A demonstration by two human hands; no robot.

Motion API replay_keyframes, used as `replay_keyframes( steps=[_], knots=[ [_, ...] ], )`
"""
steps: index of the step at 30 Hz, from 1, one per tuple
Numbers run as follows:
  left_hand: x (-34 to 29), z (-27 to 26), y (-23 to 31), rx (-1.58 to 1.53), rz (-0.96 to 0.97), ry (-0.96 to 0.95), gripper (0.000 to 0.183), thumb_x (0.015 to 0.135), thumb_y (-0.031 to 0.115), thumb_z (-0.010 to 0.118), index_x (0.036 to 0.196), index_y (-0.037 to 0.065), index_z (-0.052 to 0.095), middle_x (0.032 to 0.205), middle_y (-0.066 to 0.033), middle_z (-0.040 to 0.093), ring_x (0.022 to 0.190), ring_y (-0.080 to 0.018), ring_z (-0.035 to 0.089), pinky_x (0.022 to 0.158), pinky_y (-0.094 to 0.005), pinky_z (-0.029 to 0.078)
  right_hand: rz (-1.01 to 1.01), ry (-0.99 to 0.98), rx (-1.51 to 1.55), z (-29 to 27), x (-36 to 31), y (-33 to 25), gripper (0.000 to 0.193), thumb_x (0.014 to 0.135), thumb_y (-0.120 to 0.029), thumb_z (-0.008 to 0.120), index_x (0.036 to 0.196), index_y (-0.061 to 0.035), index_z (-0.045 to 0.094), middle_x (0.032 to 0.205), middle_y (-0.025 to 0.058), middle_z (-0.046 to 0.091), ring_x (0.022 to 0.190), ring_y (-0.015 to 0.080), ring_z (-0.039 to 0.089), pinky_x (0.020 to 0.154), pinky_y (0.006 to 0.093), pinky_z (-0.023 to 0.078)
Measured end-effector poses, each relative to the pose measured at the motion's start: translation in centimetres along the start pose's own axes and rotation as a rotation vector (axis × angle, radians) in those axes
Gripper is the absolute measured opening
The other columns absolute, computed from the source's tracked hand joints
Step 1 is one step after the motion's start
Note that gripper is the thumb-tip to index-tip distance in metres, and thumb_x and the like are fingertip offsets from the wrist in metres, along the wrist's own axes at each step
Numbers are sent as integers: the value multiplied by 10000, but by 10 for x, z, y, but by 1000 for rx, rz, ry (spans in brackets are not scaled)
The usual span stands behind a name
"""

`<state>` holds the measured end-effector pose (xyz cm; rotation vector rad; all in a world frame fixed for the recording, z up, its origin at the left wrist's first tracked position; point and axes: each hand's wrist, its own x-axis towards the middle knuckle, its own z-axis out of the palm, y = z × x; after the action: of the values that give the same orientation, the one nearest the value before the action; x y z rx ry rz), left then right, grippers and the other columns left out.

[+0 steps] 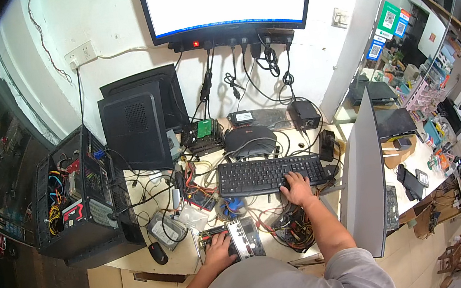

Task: The person installs a power supply unit into a desktop computer case, connects internal cables, and secures the side panel. They then use a screwdriver to fasten the panel and handle a motherboard and hard drive on the workbench.

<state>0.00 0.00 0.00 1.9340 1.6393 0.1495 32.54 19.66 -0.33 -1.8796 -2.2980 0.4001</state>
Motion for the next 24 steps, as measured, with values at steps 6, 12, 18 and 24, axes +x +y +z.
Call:
replay_keyframes(
  steps=[6,12,18,24],
  knots=[
    [-4,2,3,-20,8,22,741,692,278,794,1331,92,468,1412,-122,390,1361,-314,316,1012,-648,356,33,11,17,-6,-7,-5,583,896,-415,572,1363,-75,494,1477,135,414,1376,333,340,1110,577,245],
    [-1,-1,2,-10,6,20,745,690,282,795,1331,93,467,1427,-122,377,1370,-318,304,1017,-645,351,32,22,8,-4,-5,-4,590,892,-421,576,1355,-64,496,1466,145,425,1375,333,343,1099,569,260],
    [-1,-2,2,-3,-2,9,755,689,285,794,1339,91,461,1441,-126,369,1379,-320,295,1023,-642,347,35,6,18,-4,-3,-4,587,897,-426,565,1353,-62,501,1478,143,410,1382,334,330,1120,572,227],
    [-1,-2,2,5,2,6,759,696,291,795,1344,89,456,1447,-126,371,1375,-319,302,1035,-634,341,24,20,12,-2,-3,-2,580,895,-428,568,1342,-64,512,1472,144,417,1376,337,337,1109,568,242]
  ],
)
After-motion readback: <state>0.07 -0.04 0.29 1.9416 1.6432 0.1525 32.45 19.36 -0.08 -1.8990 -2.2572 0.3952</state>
